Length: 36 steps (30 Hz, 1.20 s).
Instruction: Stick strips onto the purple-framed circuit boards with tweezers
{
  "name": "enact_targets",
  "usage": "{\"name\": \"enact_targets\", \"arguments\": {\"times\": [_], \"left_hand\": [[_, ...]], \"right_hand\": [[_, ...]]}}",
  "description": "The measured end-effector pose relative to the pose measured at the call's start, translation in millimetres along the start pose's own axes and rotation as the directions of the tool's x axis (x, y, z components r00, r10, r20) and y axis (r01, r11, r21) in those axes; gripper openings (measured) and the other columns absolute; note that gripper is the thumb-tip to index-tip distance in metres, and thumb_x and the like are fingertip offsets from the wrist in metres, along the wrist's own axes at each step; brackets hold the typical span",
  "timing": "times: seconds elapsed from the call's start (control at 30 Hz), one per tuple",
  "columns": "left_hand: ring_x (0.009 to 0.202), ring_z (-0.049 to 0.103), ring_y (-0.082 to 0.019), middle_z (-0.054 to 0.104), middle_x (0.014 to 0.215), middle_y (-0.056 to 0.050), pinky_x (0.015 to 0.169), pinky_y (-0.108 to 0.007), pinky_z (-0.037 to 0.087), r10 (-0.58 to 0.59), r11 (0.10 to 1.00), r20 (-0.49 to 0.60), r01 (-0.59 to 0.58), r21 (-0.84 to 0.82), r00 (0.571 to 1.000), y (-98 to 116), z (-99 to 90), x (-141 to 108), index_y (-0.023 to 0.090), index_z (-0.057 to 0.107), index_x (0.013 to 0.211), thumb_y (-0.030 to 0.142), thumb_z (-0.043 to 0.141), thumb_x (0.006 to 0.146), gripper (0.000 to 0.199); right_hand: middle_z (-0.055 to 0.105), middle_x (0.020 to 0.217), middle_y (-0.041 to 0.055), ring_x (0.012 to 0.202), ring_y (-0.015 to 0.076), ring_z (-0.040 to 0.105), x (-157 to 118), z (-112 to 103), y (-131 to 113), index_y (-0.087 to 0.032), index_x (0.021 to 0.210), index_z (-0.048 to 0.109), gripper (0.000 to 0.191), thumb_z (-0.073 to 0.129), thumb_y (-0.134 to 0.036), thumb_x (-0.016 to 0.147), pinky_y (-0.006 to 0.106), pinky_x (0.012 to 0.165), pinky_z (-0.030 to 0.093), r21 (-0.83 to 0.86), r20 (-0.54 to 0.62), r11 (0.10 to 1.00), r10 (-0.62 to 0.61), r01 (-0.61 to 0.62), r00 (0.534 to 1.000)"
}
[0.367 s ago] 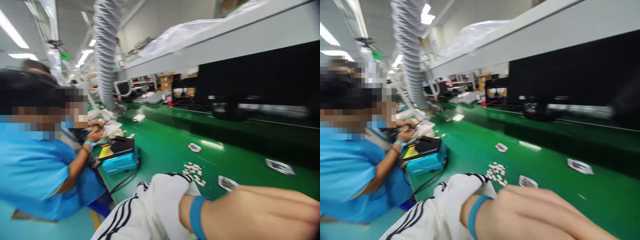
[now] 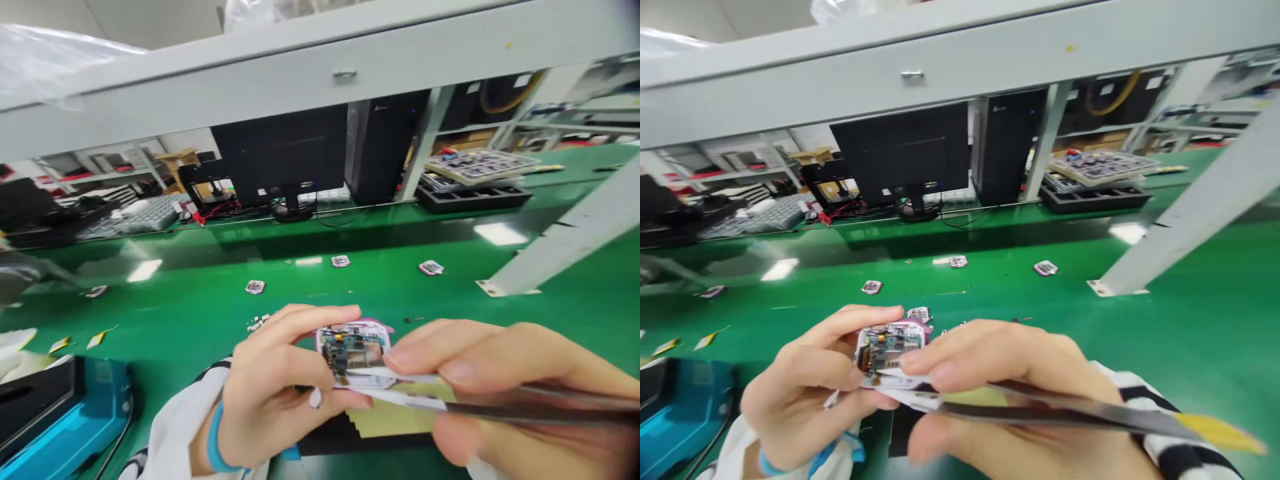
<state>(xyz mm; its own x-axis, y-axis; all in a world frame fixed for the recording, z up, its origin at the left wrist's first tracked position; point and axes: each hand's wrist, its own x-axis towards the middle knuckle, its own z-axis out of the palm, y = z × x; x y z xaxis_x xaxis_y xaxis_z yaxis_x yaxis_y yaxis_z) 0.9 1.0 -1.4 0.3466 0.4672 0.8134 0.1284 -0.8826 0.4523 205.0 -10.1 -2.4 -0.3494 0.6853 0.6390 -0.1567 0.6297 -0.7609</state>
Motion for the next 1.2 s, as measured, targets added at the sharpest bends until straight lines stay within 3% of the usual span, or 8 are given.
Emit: {"name": "enact_targets", "arguments": {"times": [0.1, 0.23, 0.47, 0.6, 0.8, 0.93, 1.03, 1.2], "left_hand": [[0.096, 0.060, -0.021, 0.059, 0.110, -0.014, 0.077, -0.030, 0.054, 0.037, 0.999, 0.009, -0.037, 0.026, 0.999, 2, 0.9, -1, 0.009, 0.051, 0.074, 0.013, 0.069, 0.074, 0.019], [0.096, 0.060, -0.022, 0.058, 0.110, -0.015, 0.076, -0.031, 0.055, 0.054, 0.997, 0.024, -0.055, 0.049, 0.998, 2, -2.0, 1, 0.009, 0.050, 0.074, 0.011, 0.069, 0.074, 0.019], [0.092, 0.061, -0.020, 0.058, 0.109, -0.015, 0.074, -0.031, 0.054, 0.060, 0.996, 0.041, -0.062, 0.062, 0.997, 3, -1.7, 2, 0.009, 0.051, 0.073, 0.013, 0.068, 0.074, 0.018], [0.091, 0.060, -0.019, 0.057, 0.111, -0.015, 0.075, -0.032, 0.054, 0.071, 0.995, 0.057, -0.075, 0.063, 0.996, 2, -2.4, 2, 0.009, 0.050, 0.073, 0.014, 0.066, 0.077, 0.016], [0.088, 0.059, -0.020, 0.055, 0.113, -0.013, 0.075, -0.036, 0.053, 0.092, 0.989, 0.094, -0.102, 0.107, 0.991, 1, -3.7, 1, 0.010, 0.051, 0.071, 0.012, 0.067, 0.075, 0.016], [0.086, 0.059, -0.020, 0.054, 0.111, -0.015, 0.070, -0.035, 0.054, 0.082, 0.990, 0.106, -0.094, 0.109, 0.991, 3, -4.4, 0, 0.010, 0.053, 0.068, 0.013, 0.067, 0.075, 0.016], [0.085, 0.059, -0.022, 0.054, 0.110, -0.018, 0.068, -0.036, 0.054, 0.069, 0.988, 0.176, -0.092, 0.125, 0.982, 3, -7.5, 1, 0.010, 0.055, 0.064, 0.014, 0.066, 0.075, 0.016], [0.083, 0.060, -0.022, 0.056, 0.106, -0.019, 0.069, -0.037, 0.054, 0.082, 0.985, 0.209, -0.111, 0.134, 0.975, 3, -9.4, 3, 0.010, 0.057, 0.067, 0.018, 0.067, 0.076, 0.015]], "right_hand": [[0.063, 0.103, -0.0017, 0.092, 0.0151, 0.061, 8, 5, -6, -0.032, 0.104, 0.059, 0.028, 0.065, -0.014, 0.083, 0.026, 0.083, 0.055, 0.073, 0.028, 0.997, 0.030, -0.032, 0.999], [0.064, 0.100, 0.0002, 0.090, 0.0169, 0.062, 8, 7, -8, -0.031, 0.106, 0.059, 0.032, 0.067, -0.012, 0.081, 0.027, 0.078, 0.057, 0.039, 0.018, 0.999, 0.003, -0.003, 1.000], [0.066, 0.093, 0.0018, 0.083, 0.0180, 0.065, 9, 4, -6, -0.028, 0.098, 0.063, 0.020, 0.068, -0.018, 0.082, 0.026, 0.073, 0.059, 0.021, 0.000, 0.998, -0.054, 0.054, 0.999], [0.066, 0.094, 0.0002, 0.087, 0.0164, 0.063, 10, 5, -7, -0.029, 0.099, 0.062, 0.026, 0.070, -0.015, 0.079, 0.024, 0.076, 0.057, 0.097, -0.008, 0.995, 0.008, -0.007, 1.000], [0.067, 0.088, 0.0078, 0.078, 0.0218, 0.065, 17, 7, -10, -0.026, 0.088, 0.065, 0.006, 0.067, -0.024, 0.083, 0.031, 0.068, 0.060, 0.061, 0.004, 0.984, -0.167, 0.166, 0.986], [0.066, 0.094, 0.0049, 0.080, 0.0202, 0.065, 14, 5, -8, -0.029, 0.094, 0.064, 0.015, 0.066, -0.018, 0.082, 0.029, 0.069, 0.060, -0.042, 0.027, 0.972, -0.230, 0.231, 0.973], [0.064, 0.100, -0.0003, 0.085, 0.0179, 0.064, 11, 4, -6, -0.033, 0.098, 0.063, 0.028, 0.065, -0.010, 0.082, 0.028, 0.075, 0.059, -0.077, 0.034, 0.976, -0.200, 0.202, 0.979], [0.065, 0.098, -0.0025, 0.083, 0.0171, 0.064, 8, 5, -5, -0.034, 0.101, 0.061, 0.029, 0.065, -0.013, 0.082, 0.027, 0.074, 0.059, -0.110, 0.002, 0.975, -0.193, 0.192, 0.981]]}}
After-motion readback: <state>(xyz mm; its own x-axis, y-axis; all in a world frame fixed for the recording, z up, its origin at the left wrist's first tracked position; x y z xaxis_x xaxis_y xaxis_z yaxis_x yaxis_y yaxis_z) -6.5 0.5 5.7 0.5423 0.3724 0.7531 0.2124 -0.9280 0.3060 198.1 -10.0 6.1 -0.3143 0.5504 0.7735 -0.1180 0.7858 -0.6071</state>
